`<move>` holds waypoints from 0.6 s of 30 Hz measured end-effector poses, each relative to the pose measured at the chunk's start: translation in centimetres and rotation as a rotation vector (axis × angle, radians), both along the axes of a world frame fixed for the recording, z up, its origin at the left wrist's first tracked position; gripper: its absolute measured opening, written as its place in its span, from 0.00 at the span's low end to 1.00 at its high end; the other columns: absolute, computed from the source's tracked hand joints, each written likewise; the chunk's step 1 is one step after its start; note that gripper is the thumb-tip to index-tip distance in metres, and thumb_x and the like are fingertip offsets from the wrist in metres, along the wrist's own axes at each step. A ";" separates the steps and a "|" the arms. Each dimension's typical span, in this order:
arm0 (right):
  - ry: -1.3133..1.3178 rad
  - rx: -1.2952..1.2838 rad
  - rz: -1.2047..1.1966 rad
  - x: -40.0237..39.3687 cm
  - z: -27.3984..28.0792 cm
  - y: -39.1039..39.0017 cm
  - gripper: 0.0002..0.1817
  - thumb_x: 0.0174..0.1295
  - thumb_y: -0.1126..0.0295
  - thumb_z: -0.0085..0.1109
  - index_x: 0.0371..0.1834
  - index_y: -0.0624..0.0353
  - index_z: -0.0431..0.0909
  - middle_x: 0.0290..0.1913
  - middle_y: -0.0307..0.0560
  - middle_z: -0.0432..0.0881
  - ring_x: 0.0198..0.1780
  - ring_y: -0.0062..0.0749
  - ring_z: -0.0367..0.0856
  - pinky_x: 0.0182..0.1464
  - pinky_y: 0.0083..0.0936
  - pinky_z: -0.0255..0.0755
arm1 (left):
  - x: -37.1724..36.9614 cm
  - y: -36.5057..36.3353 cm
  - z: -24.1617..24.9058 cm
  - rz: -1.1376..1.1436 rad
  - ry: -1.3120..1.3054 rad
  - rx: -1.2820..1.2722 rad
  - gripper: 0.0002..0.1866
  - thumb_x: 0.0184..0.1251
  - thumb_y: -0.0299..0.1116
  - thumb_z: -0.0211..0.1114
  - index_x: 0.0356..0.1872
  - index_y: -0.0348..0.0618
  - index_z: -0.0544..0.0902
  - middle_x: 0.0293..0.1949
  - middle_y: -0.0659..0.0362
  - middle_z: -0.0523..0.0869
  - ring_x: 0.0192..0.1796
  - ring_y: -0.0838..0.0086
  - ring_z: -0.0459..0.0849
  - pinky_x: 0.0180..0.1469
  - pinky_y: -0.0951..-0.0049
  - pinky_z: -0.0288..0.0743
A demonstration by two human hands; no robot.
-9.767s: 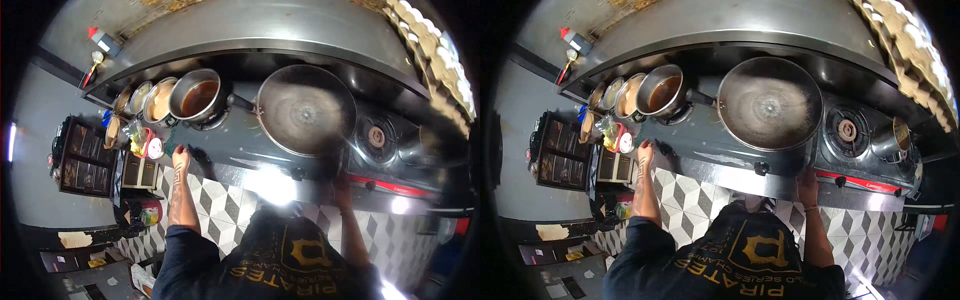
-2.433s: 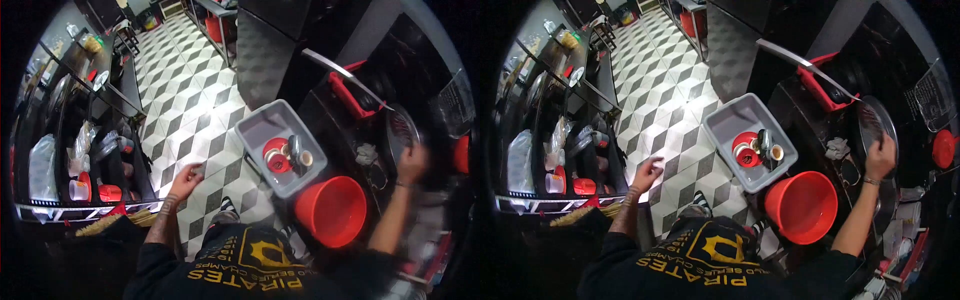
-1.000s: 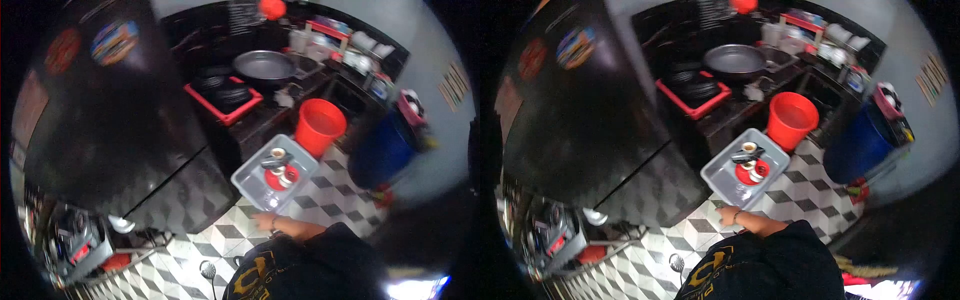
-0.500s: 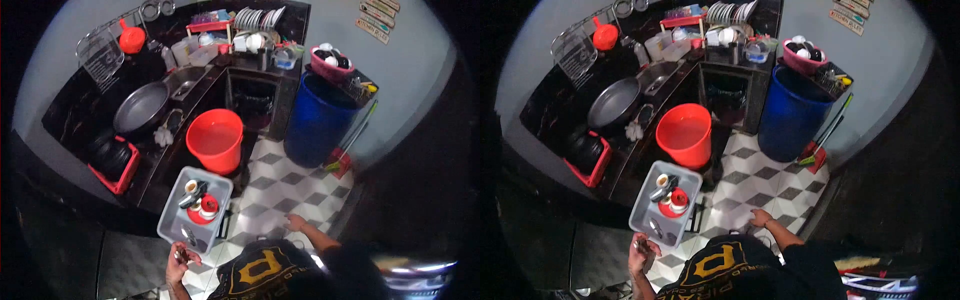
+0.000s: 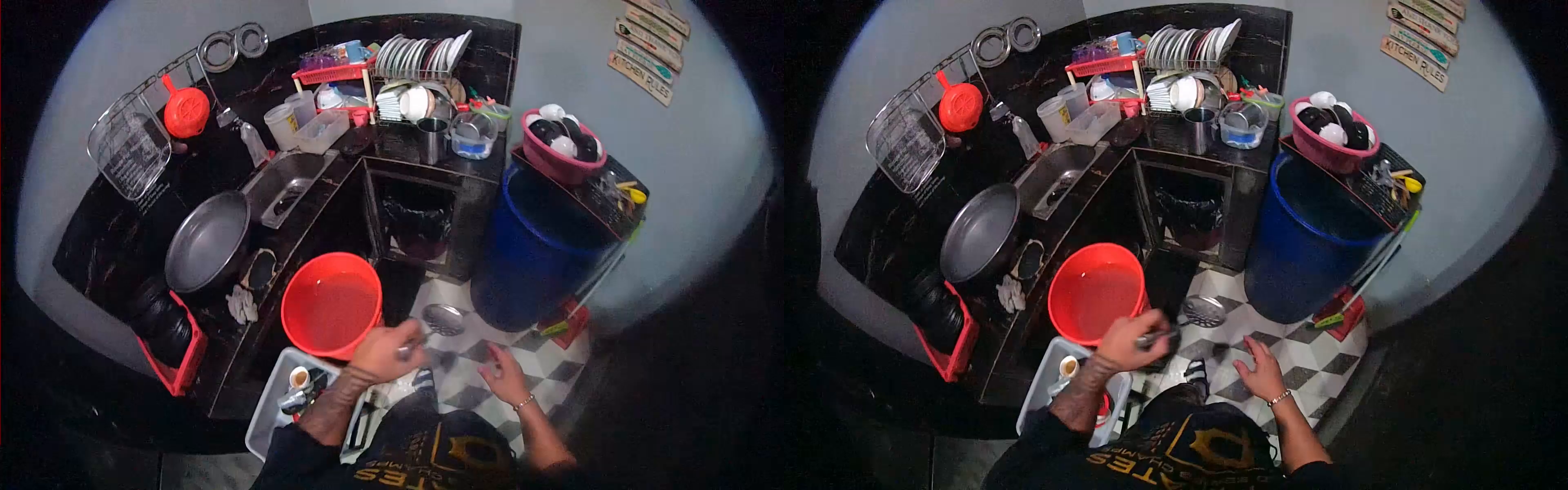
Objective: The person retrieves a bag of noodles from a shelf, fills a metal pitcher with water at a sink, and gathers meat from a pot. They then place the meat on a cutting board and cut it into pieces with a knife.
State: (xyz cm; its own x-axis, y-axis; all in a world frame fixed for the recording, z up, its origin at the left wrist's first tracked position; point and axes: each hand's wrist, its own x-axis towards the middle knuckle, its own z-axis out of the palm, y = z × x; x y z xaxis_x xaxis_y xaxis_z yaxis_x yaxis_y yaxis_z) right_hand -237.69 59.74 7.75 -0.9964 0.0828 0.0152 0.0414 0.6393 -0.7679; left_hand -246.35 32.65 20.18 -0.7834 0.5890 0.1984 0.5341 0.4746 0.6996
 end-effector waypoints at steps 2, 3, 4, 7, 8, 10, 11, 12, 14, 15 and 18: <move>0.163 0.029 0.056 -4.5 3.7 -1.2 0.32 0.48 0.67 0.64 0.59 0.62 0.66 0.52 0.54 0.74 0.50 0.45 0.75 0.54 0.33 0.69 | -4.9 4.1 0.1 -0.100 -0.021 -0.100 0.14 0.52 0.37 0.64 0.39 0.45 0.75 0.29 0.52 0.82 0.33 0.57 0.83 0.34 0.63 0.77; 0.262 0.116 0.082 -7.1 5.1 -1.6 0.33 0.47 0.67 0.64 0.59 0.63 0.65 0.53 0.54 0.74 0.53 0.44 0.74 0.55 0.33 0.68 | -6.7 6.0 1.1 -0.169 0.007 -0.134 0.17 0.50 0.38 0.64 0.41 0.45 0.75 0.28 0.51 0.82 0.33 0.56 0.83 0.34 0.62 0.77; 0.380 0.196 0.122 -10.8 6.0 -2.2 0.34 0.46 0.67 0.65 0.58 0.64 0.65 0.54 0.54 0.73 0.55 0.44 0.72 0.56 0.32 0.67 | -8.6 7.9 2.0 -0.228 -0.005 -0.127 0.18 0.49 0.39 0.64 0.42 0.46 0.75 0.28 0.50 0.82 0.33 0.54 0.82 0.34 0.60 0.77; 0.174 -0.547 0.207 -16.0 2.7 1.2 0.32 0.46 0.70 0.66 0.56 0.62 0.65 0.52 0.47 0.73 0.54 0.30 0.71 0.55 0.27 0.66 | -14.0 13.1 1.6 -0.401 0.152 0.004 0.19 0.50 0.38 0.63 0.44 0.44 0.74 0.27 0.50 0.80 0.30 0.54 0.81 0.32 0.59 0.74; 0.310 -0.369 0.027 -17.7 1.5 1.8 0.27 0.46 0.71 0.67 0.49 0.61 0.66 0.47 0.44 0.73 0.49 0.27 0.72 0.52 0.26 0.68 | -15.9 14.0 1.9 -0.408 0.156 0.064 0.20 0.51 0.39 0.63 0.45 0.44 0.74 0.26 0.51 0.80 0.30 0.56 0.81 0.31 0.60 0.74; 0.485 -0.456 -0.289 -21.9 2.4 2.3 0.18 0.52 0.71 0.64 0.43 0.60 0.68 0.40 0.40 0.73 0.36 0.22 0.71 0.42 0.23 0.69 | -19.8 14.6 2.6 -0.345 0.007 0.165 0.21 0.54 0.39 0.62 0.48 0.43 0.73 0.25 0.53 0.79 0.29 0.60 0.81 0.31 0.62 0.74; 0.471 -0.458 -0.275 -23.9 3.6 3.3 0.18 0.52 0.71 0.64 0.43 0.60 0.68 0.40 0.40 0.73 0.36 0.22 0.71 0.42 0.23 0.69 | -21.5 15.1 2.6 -0.317 -0.149 0.278 0.21 0.56 0.39 0.62 0.50 0.42 0.73 0.24 0.55 0.79 0.28 0.64 0.81 0.30 0.64 0.73; 0.396 -0.662 -0.324 -25.9 4.8 4.7 0.14 0.56 0.72 0.61 0.42 0.60 0.68 0.37 0.40 0.73 0.32 0.20 0.70 0.40 0.20 0.69 | -24.2 15.3 2.2 -0.299 -0.229 0.242 0.23 0.59 0.38 0.61 0.54 0.40 0.71 0.26 0.58 0.80 0.29 0.71 0.81 0.32 0.69 0.75; 0.439 -0.982 -0.370 -30.0 5.8 6.8 0.05 0.63 0.75 0.52 0.41 0.61 0.70 0.30 0.38 0.73 0.26 0.15 0.68 0.34 0.14 0.67 | -29.5 15.9 -1.0 -0.086 -0.237 0.188 0.22 0.60 0.34 0.61 0.55 0.38 0.71 0.30 0.57 0.82 0.32 0.73 0.82 0.37 0.72 0.76; 0.380 -1.054 -0.415 -31.6 6.6 7.8 0.07 0.62 0.74 0.53 0.42 0.61 0.70 0.29 0.38 0.73 0.26 0.16 0.69 0.33 0.14 0.68 | -32.8 16.3 -3.6 0.008 -0.293 0.224 0.22 0.61 0.34 0.60 0.55 0.38 0.71 0.35 0.56 0.83 0.37 0.73 0.83 0.42 0.72 0.77; 0.358 -0.921 -0.285 -37.3 5.3 11.6 0.09 0.62 0.72 0.54 0.43 0.61 0.71 0.29 0.39 0.76 0.28 0.16 0.70 0.32 0.13 0.67 | -41.1 17.2 -7.7 0.222 -0.271 0.240 0.20 0.62 0.35 0.61 0.52 0.37 0.74 0.40 0.54 0.83 0.42 0.72 0.82 0.46 0.72 0.76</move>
State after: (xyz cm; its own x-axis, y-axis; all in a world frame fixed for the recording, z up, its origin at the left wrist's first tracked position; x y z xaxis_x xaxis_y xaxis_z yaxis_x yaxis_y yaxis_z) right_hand -274.97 71.39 13.03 -0.8876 0.4451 0.1184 -0.2282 -0.2019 -0.9524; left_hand -287.41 49.84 12.45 -0.9288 0.3620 0.0791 0.2189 0.3637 0.9054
